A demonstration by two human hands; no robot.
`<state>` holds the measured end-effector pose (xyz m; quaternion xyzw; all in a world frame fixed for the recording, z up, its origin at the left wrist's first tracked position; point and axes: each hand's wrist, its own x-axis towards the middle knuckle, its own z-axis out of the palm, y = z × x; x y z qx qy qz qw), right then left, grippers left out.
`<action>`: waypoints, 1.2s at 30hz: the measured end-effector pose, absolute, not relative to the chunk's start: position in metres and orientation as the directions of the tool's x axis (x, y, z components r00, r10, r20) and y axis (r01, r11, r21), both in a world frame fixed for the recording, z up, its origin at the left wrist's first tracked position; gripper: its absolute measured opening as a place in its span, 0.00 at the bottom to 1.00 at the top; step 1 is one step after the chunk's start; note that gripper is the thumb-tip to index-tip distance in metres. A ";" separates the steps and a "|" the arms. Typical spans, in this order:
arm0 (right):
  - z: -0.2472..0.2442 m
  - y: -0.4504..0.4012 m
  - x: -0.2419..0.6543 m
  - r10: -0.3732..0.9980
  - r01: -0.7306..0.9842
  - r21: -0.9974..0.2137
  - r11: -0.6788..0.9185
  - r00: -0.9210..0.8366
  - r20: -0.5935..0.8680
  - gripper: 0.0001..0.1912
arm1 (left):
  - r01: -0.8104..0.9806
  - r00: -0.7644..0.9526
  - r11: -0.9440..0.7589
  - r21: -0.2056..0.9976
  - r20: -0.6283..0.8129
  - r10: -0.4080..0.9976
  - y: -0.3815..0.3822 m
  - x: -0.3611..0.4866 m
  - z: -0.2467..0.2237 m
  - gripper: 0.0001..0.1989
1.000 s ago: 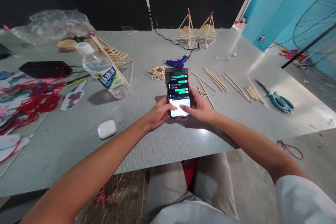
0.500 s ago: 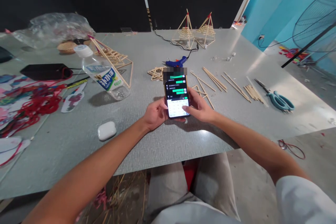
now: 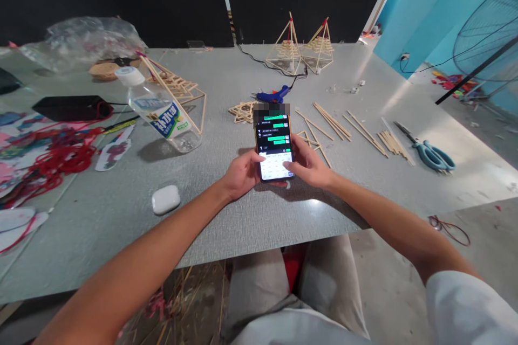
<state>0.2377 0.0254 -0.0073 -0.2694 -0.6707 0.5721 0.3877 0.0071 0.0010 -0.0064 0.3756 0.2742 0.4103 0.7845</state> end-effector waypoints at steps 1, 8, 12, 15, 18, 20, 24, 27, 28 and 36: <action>-0.007 0.026 0.238 0.803 -0.092 -0.976 0.199 -0.556 0.216 0.43 | -0.447 0.514 0.377 0.811 -0.112 0.850 0.001 0.006 -0.007 0.28; -0.002 0.024 0.238 0.801 -0.060 -0.976 0.210 -0.562 0.207 0.40 | -0.459 0.506 0.354 0.815 -0.088 0.858 0.000 0.002 -0.011 0.28; -0.002 0.021 0.233 0.832 -0.016 -0.968 0.251 -0.507 0.224 0.47 | -0.422 0.466 0.338 0.841 -0.118 0.877 -0.004 0.007 -0.008 0.29; -0.003 0.019 0.229 0.850 -0.040 -0.973 0.228 -0.478 0.219 0.43 | -0.377 0.450 0.342 0.861 -0.153 0.880 -0.006 0.010 -0.004 0.29; -0.002 0.018 0.229 0.857 -0.043 -0.971 0.233 -0.462 0.226 0.41 | -0.404 0.453 0.344 0.848 -0.141 0.880 -0.004 0.008 -0.005 0.29; -0.002 0.019 0.232 0.833 -0.031 -0.968 0.248 -0.504 0.229 0.42 | -0.448 0.475 0.352 0.822 -0.114 0.872 -0.001 0.005 -0.007 0.27; -0.002 0.022 0.238 0.792 -0.054 -0.969 0.243 -0.566 0.230 0.46 | -0.479 0.533 0.371 0.796 -0.072 0.843 0.004 0.000 -0.011 0.29; -0.003 0.024 0.239 0.788 -0.088 -0.976 0.199 -0.578 0.213 0.45 | -0.484 0.538 0.373 0.791 -0.067 0.840 0.005 -0.001 -0.010 0.29; -0.002 0.024 0.239 0.788 -0.092 -0.977 0.191 -0.578 0.209 0.44 | -0.486 0.534 0.373 0.791 -0.070 0.843 0.005 0.000 -0.010 0.28; -0.001 0.024 0.239 0.784 -0.121 -0.972 0.200 -0.575 0.233 0.39 | -0.447 0.511 0.391 0.804 -0.129 0.850 0.002 0.004 -0.006 0.29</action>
